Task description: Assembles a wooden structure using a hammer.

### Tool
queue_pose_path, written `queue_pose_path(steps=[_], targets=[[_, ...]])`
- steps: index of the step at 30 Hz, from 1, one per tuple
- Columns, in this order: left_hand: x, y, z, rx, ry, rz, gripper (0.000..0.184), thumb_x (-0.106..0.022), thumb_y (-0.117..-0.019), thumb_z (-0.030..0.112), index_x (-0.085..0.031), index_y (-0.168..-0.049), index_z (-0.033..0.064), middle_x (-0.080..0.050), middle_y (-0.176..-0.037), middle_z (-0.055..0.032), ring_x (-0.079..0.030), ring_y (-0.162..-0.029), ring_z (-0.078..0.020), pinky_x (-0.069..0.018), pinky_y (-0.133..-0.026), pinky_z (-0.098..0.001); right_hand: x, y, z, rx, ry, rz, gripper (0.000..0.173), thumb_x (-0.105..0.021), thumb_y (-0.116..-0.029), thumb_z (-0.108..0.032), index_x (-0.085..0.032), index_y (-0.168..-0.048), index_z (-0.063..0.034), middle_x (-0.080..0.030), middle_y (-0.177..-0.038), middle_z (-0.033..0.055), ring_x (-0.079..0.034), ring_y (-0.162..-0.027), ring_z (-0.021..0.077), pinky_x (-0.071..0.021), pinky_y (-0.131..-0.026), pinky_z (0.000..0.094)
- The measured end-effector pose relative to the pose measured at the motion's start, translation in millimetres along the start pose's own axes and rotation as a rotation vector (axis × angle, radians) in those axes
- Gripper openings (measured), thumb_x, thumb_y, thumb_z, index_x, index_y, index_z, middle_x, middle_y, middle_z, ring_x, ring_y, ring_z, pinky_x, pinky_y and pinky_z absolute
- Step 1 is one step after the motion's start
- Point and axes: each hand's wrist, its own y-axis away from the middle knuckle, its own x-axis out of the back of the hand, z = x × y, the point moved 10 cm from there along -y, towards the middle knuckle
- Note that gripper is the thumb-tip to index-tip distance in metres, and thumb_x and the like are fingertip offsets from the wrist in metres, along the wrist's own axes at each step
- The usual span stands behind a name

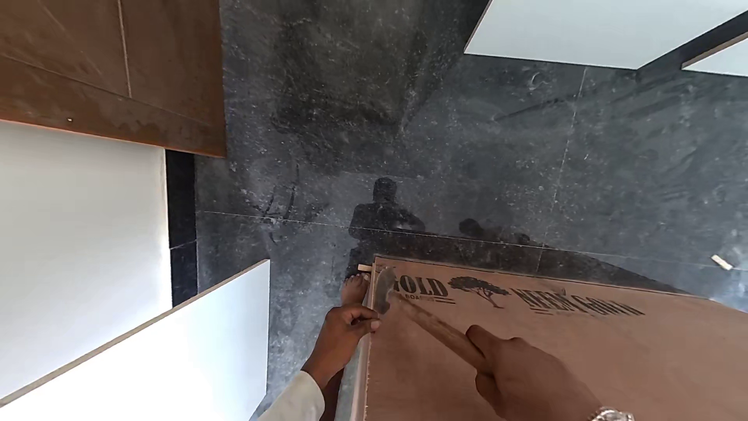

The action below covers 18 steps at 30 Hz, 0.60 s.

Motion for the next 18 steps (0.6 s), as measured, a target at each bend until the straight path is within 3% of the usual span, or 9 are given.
queue_pose_path(steps=[4,8,10,14,16,18], targets=[[0.7,-1.1,-0.7,0.004,0.016,0.003,0.009,-0.074,-0.0911,0.013,-0.078,-0.096,0.0069,-0.073,-0.092,-0.0006,-0.069,-0.084,-0.0081,-0.0585,-0.081,-0.0251,23.5,4.9,3.9,0.107,-0.257,0.357,0.037,-0.061,-0.094,-0.022,-0.057,-0.128,-0.0097,-0.067,-0.082,0.0142,-0.068,-0.076,0.0339,-0.054,-0.065,0.0537],[0.5,-1.7,-2.1,-0.006,0.017,-0.001,0.007,-0.073,-0.091,0.011,-0.078,-0.095,0.0071,-0.074,-0.091,-0.0006,-0.07,-0.084,-0.0083,-0.0589,-0.081,-0.0257,-13.3,-1.3,-0.9,0.001,-0.02,0.006,0.039,-0.061,-0.0983,-0.021,-0.053,-0.135,-0.0107,-0.07,-0.105,0.0227,-0.07,-0.099,0.0438,-0.0544,-0.079,0.062],[2.6,-2.1,-2.3,-0.007,0.02,0.003,0.008,-0.073,-0.0909,0.01,-0.078,-0.097,0.0067,-0.074,-0.092,-0.0014,-0.07,-0.085,-0.0091,-0.0595,-0.082,-0.0263,3.9,3.7,-2.1,0.01,-0.022,0.031,0.037,-0.06,-0.0985,-0.021,-0.053,-0.134,-0.013,-0.07,-0.103,0.0213,-0.07,-0.098,0.0427,-0.0545,-0.077,0.0612],[3.1,-1.5,-5.2,0.01,0.011,0.001,0.01,-0.073,-0.092,0.013,-0.078,-0.098,0.0073,-0.074,-0.093,-0.0003,-0.07,-0.083,-0.0085,-0.0586,-0.08,-0.026,26.8,11.2,-4.2,0.094,-0.259,0.343,0.042,-0.06,-0.0951,-0.022,-0.055,-0.135,-0.0103,-0.068,-0.084,0.0158,-0.069,-0.077,0.0361,-0.0546,-0.066,0.0547],[1.6,0.9,-8.0,0.024,0.011,-0.005,0.009,-0.074,-0.0916,0.014,-0.078,-0.097,0.0077,-0.075,-0.092,-0.0002,-0.07,-0.082,-0.0086,-0.0587,-0.08,-0.0263,-1.1,2.6,-7.1,0.015,-0.129,0.13,0.044,-0.059,-0.0991,-0.022,-0.051,-0.141,-0.0118,-0.071,-0.1,0.0216,-0.071,-0.094,0.0422,-0.0554,-0.077,0.0606],[1.2,1.5,-8.3,0.03,0.008,-0.003,0.009,-0.074,-0.091,0.014,-0.078,-0.096,0.0081,-0.075,-0.091,-0.0003,-0.071,-0.082,-0.0088,-0.059,-0.08,-0.027,-9.4,0.6,-4.5,-0.028,-0.025,0.0,0.039,-0.06,-0.0994,-0.021,-0.052,-0.137,-0.0143,-0.07,-0.107,0.0215,-0.07,-0.102,0.043,-0.0548,-0.08,0.0615]])
